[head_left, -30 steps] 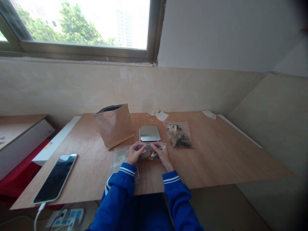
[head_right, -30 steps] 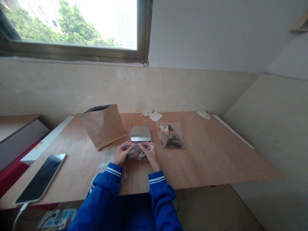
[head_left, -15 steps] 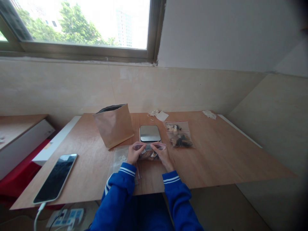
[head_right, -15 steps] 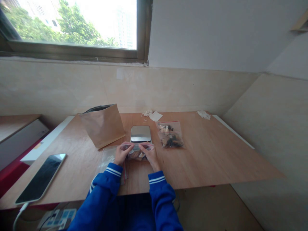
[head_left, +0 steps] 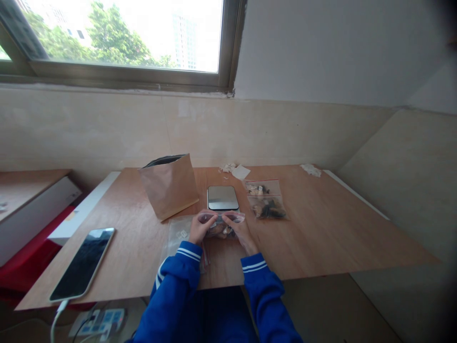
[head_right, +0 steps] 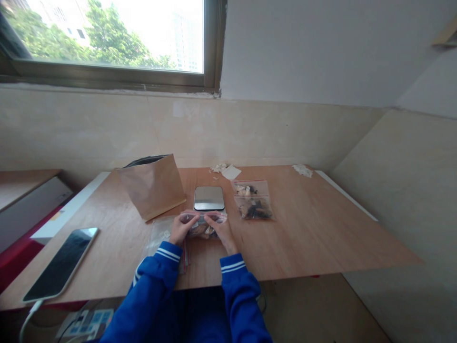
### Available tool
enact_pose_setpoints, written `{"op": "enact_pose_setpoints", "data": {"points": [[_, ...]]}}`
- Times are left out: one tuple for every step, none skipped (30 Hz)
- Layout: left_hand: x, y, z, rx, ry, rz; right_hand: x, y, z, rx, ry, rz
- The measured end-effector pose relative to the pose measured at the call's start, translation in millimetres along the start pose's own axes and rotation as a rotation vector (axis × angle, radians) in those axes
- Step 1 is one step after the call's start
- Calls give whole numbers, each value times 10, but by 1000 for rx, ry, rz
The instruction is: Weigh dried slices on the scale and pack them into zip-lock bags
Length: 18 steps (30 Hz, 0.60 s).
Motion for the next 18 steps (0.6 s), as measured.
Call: {"op": "enact_pose_setpoints", "data": {"points": [[9,7,-17,6,-5,11,4,2,-1,1,1,3],[17,13,-32,12,-10,23,8,4,0,1,2,8],[24,19,-45,15,-14,31,13,6,2,1,1,14],[29,24,-55,17,-16,35,16,8,5,-1,0,19],[31,27,-63,19,-19,34,19,11,9,-3,-1,22],[32,29,-68,21,-23,31,20,13,12,-7,-1,23],[31,29,-72,25,-30,29,19,16,15,-13,3,26],[29,29,-74,28,-38,28,17,18,17,-20,7,27],[26,29,-74,29,-45,28,13,20,18,-26,11,29],[24,29,-72,28,-50,30,9,22,17,-30,14,33],[22,29,-70,25,-53,31,5,25,17,-33,16,38],[20,30,-67,22,-54,31,0,27,18,-39,18,40],[18,32,-63,20,-54,30,-4,29,20,-47,23,42],[16,33,-60,20,-54,27,-9,30,24,-59,29,41],[14,36,-57,21,-54,22,-12,31,30,-73,37,40],[13,38,-53,22,-54,20,-14,31,36,-87,46,39],[12,40,-49,21,-54,19,-15,31,42,-98,54,38],[10,41,-43,18,-52,18,-15,31,47,-106,61,37]]}}
Point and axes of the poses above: each hand's wrist, its own y-axis away from the middle knuckle, its own x-axis out of the palm, z = x × y, the point moved 2 cm from there along -y, towards the middle knuckle, and after that the axes turned 7 degrees about -z, right-handed, at the moved point
